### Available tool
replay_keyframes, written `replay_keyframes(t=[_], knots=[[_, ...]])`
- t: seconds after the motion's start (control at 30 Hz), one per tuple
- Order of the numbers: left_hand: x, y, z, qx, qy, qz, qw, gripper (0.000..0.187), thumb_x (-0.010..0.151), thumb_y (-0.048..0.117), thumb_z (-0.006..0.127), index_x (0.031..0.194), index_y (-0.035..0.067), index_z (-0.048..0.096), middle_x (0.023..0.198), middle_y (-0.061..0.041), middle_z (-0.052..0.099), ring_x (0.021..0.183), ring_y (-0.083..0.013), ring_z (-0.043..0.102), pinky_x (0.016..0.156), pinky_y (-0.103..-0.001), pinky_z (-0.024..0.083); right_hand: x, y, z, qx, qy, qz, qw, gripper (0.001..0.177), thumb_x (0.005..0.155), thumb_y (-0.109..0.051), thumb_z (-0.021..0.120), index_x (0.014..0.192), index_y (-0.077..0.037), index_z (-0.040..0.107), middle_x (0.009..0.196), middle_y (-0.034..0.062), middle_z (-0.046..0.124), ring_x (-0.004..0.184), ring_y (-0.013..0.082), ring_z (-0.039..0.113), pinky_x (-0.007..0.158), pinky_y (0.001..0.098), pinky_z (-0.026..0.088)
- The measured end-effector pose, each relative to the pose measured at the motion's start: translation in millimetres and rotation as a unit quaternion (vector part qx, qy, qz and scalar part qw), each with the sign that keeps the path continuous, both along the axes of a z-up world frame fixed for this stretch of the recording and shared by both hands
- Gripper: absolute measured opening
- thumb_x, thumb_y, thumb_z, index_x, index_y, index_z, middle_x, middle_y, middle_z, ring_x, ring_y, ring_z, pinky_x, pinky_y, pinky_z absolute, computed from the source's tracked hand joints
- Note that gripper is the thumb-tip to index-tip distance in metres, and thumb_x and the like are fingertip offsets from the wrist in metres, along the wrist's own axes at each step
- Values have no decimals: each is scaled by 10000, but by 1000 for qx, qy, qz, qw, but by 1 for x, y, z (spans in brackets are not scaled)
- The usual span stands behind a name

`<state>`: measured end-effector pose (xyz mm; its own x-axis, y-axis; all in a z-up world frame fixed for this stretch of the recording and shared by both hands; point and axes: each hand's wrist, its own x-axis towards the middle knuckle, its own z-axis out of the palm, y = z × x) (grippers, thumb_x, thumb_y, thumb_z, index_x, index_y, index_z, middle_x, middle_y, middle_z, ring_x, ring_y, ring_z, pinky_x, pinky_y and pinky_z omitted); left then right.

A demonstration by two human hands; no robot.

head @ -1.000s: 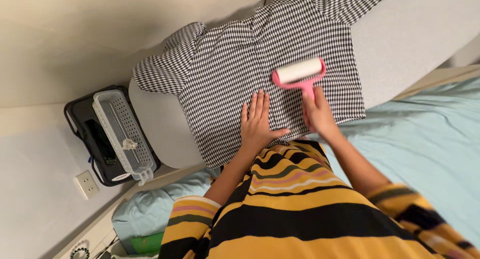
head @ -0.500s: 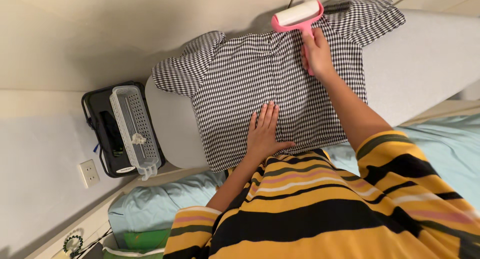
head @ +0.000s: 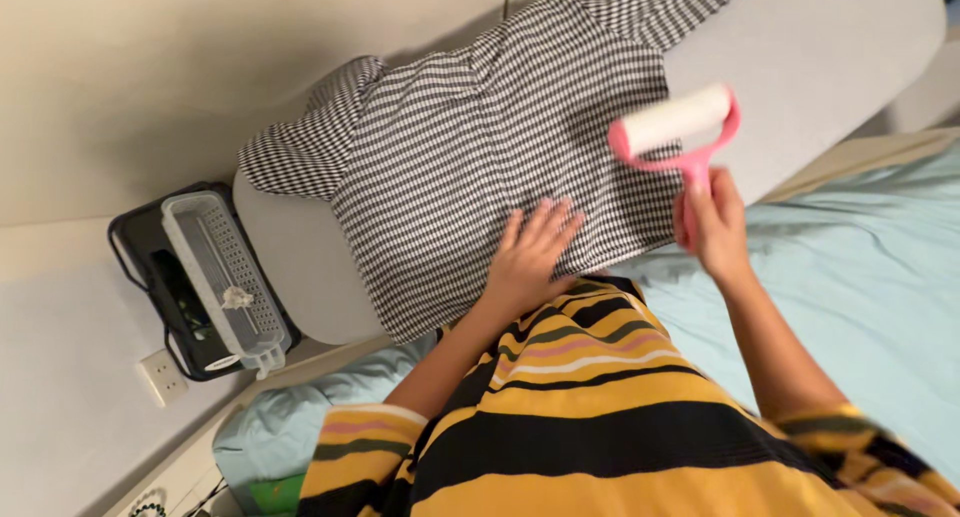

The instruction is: The person removes a checkered dress from a suitcase, lays it on an ironing board, and uses a lint roller to clean the fabric. The person flips the dress over and continues rolling the lint roller across the surface to remove lint and debris.

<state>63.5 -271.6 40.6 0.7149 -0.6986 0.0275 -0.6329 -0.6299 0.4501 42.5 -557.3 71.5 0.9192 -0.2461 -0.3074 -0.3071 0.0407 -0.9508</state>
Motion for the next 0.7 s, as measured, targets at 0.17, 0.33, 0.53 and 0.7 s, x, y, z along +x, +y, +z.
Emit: replay_keyframes(t=[0.17,0.33,0.53,0.7], knots=[[-7,-35,1,-87,18,-173,981,787,750,334,775,1422,-13,559,1526,-127,530,1444,-244,454,1194,-431,360,-77,20,23,-17,152,-32,988,283,1054,-337,468,1111,-61,494,669,19,524,436,107,450,364,270,353],[-26,-42,-15,-140,7,-174,975,371,984,233,636,1262,-10,678,1405,-102,639,1383,-246,557,1207,-419,422,-100,35,21,-110,215,-14,970,261,1036,-298,513,1095,-44,520,660,43,543,444,128,474,393,298,392],[-26,-46,-27,-140,52,-185,971,326,1014,170,561,1261,-13,669,1450,-107,608,1431,-268,496,1218,-425,384,-69,36,4,-172,187,11,967,247,1067,-296,497,1063,-49,492,590,39,516,450,136,472,416,319,392],[-27,-48,-43,-96,107,-217,965,442,971,122,543,1397,11,589,1555,-98,503,1516,-264,384,1257,-426,317,35,31,-33,-194,98,27,976,258,1086,-318,485,1013,-71,462,563,48,493,445,156,484,429,352,380]])
